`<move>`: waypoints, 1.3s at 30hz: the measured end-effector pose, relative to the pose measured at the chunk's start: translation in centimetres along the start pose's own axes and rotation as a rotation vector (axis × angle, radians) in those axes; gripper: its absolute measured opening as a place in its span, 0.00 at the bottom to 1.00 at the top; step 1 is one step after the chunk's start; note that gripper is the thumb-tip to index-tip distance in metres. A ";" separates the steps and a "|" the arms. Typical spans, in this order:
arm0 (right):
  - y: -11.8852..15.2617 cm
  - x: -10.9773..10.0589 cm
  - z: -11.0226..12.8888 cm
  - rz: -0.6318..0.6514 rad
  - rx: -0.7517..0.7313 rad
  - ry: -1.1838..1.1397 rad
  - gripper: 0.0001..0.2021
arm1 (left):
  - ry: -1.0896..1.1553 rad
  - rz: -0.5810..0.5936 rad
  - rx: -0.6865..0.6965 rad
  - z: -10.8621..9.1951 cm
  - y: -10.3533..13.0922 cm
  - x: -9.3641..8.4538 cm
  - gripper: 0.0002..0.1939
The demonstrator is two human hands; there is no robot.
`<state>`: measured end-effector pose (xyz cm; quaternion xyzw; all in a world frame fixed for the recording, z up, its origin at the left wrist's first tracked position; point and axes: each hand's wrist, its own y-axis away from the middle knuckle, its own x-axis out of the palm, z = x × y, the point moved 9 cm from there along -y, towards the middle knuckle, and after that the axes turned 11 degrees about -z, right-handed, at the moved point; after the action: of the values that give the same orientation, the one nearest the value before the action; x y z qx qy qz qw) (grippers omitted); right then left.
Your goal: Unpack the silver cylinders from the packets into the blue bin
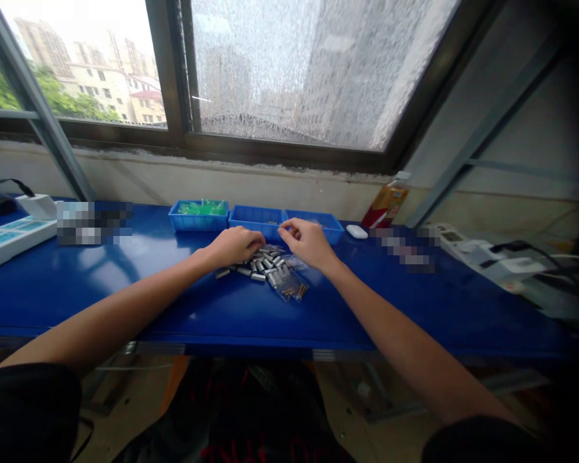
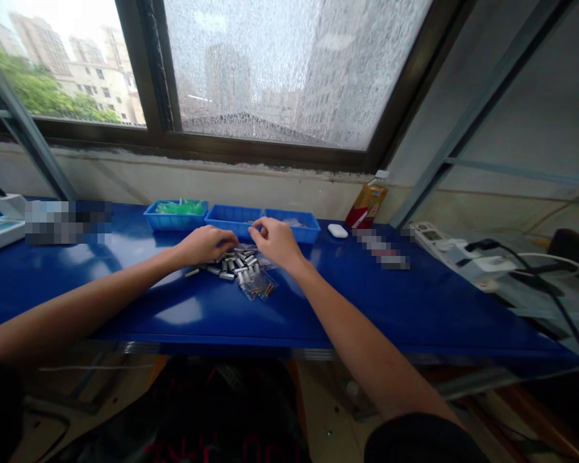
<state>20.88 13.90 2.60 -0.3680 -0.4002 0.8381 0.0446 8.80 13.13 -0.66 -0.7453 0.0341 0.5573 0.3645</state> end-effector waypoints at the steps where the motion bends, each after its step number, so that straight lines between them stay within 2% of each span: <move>1: 0.4 0.6 0.8 0.051 -0.024 -0.024 0.11 | 0.023 -0.030 -0.024 0.5 0.4 -0.7 0.11; 5: 1.5 2.4 3.0 0.183 -0.091 -0.090 0.11 | 0.174 -0.107 -0.089 2.2 1.0 -2.7 0.07; 9: 1.7 2.6 3.3 0.189 -0.059 -0.150 0.10 | 0.264 -0.178 -0.052 1.3 0.6 -4.4 0.04; 11: 1.5 2.7 2.8 0.189 0.045 -0.235 0.14 | 0.285 -0.238 0.000 0.0 0.5 -5.6 0.02; 14: 1.9 3.6 1.4 0.245 0.357 -0.536 0.22 | 0.272 -0.365 0.129 -2.4 0.9 -7.2 0.03; 17: 2.7 4.8 0.9 0.307 0.626 -0.847 0.20 | 0.187 -0.479 0.247 -4.1 1.6 -8.1 0.05; 21: 3.3 5.2 1.3 0.404 0.705 -0.967 0.14 | 0.087 -0.613 0.282 -4.6 2.2 -8.9 0.06; 24: 3.5 5.3 1.7 0.451 0.706 -0.990 0.12 | 0.086 -0.627 0.285 -4.7 2.3 -9.2 0.06; 26: 3.1 5.0 1.6 0.390 0.691 -0.976 0.10 | 0.103 -0.557 0.292 -4.7 2.1 -8.7 0.07; 29: 2.2 3.4 0.7 0.171 0.612 -0.832 0.08 | 0.126 -0.403 0.240 -4.1 1.5 -7.1 0.07; 31: 1.3 1.5 0.9 0.011 0.443 -0.644 0.07 | 0.153 -0.317 0.167 -3.3 1.2 -6.0 0.07; 33: 0.8 -0.2 2.2 -0.089 0.214 -0.446 0.05 | 0.237 -0.262 0.073 -2.4 1.0 -5.3 0.09; 35: 0.8 -1.1 4.0 -0.105 0.015 -0.313 0.05 | 0.426 -0.233 -0.071 -1.3 0.7 -4.9 0.17; 37: 1.1 -1.3 5.3 -0.084 -0.113 -0.261 0.05 | 0.660 -0.221 -0.247 -0.2 0.7 -4.7 0.25; 39: 1.4 -1.4 6.2 -0.072 -0.190 -0.249 0.06 | 0.813 -0.210 -0.383 0.5 0.9 -4.4 0.25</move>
<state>18.13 8.46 4.92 -0.2492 -0.4931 0.8335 -0.0104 6.37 11.17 2.59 -0.9567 -0.0048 0.1763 0.2318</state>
